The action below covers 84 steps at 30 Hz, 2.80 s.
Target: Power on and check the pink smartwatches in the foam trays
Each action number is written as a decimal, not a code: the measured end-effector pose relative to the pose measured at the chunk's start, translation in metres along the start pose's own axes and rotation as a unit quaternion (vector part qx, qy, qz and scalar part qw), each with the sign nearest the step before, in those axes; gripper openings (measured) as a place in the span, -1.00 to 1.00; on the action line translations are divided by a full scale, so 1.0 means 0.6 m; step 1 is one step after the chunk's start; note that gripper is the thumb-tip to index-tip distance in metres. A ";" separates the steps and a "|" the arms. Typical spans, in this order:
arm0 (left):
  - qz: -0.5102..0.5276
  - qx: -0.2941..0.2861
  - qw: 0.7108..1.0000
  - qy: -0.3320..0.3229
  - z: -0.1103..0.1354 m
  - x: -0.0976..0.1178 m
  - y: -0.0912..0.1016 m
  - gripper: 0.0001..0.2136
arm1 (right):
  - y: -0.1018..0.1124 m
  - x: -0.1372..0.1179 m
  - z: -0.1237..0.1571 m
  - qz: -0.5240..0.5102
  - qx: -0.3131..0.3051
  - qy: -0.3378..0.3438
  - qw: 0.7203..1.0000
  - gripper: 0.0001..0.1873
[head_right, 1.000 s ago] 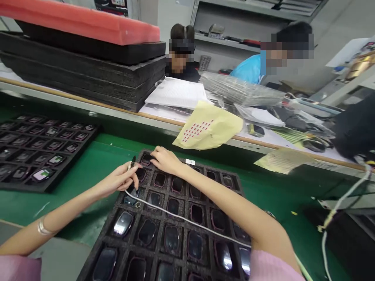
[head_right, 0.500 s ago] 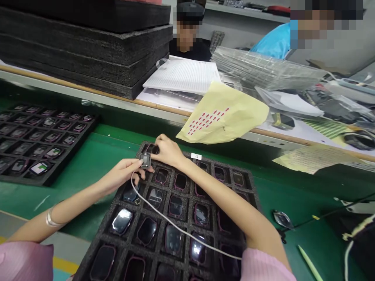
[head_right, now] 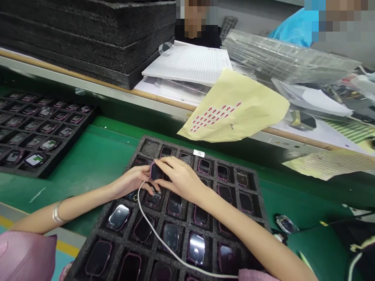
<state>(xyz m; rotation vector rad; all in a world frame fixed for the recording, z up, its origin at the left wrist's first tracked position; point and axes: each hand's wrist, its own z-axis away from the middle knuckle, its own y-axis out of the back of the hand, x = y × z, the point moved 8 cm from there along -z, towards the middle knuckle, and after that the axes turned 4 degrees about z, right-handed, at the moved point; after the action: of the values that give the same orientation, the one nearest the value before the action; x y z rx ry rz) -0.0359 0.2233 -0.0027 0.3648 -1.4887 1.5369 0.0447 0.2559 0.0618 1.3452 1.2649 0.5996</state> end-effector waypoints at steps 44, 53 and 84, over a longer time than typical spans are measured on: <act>-0.212 0.015 0.977 -0.018 0.023 -0.008 0.009 -0.76 | -0.019 -0.024 0.019 -0.084 0.113 0.015 0.990 -0.55; -0.155 -0.028 0.987 0.013 0.029 -0.013 0.020 -0.64 | -0.037 0.003 0.007 -0.429 0.044 -0.027 0.902 -0.65; -0.191 -0.099 0.976 -0.036 0.040 -0.004 -0.007 -0.73 | -0.058 -0.002 0.006 -0.641 -0.034 -0.035 0.766 -0.60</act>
<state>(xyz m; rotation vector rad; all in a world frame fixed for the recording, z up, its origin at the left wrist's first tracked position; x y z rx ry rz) -0.0403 0.2001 0.0033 0.5567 -1.5098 1.0732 0.0363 0.2460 0.0295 0.1888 1.7144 -0.3854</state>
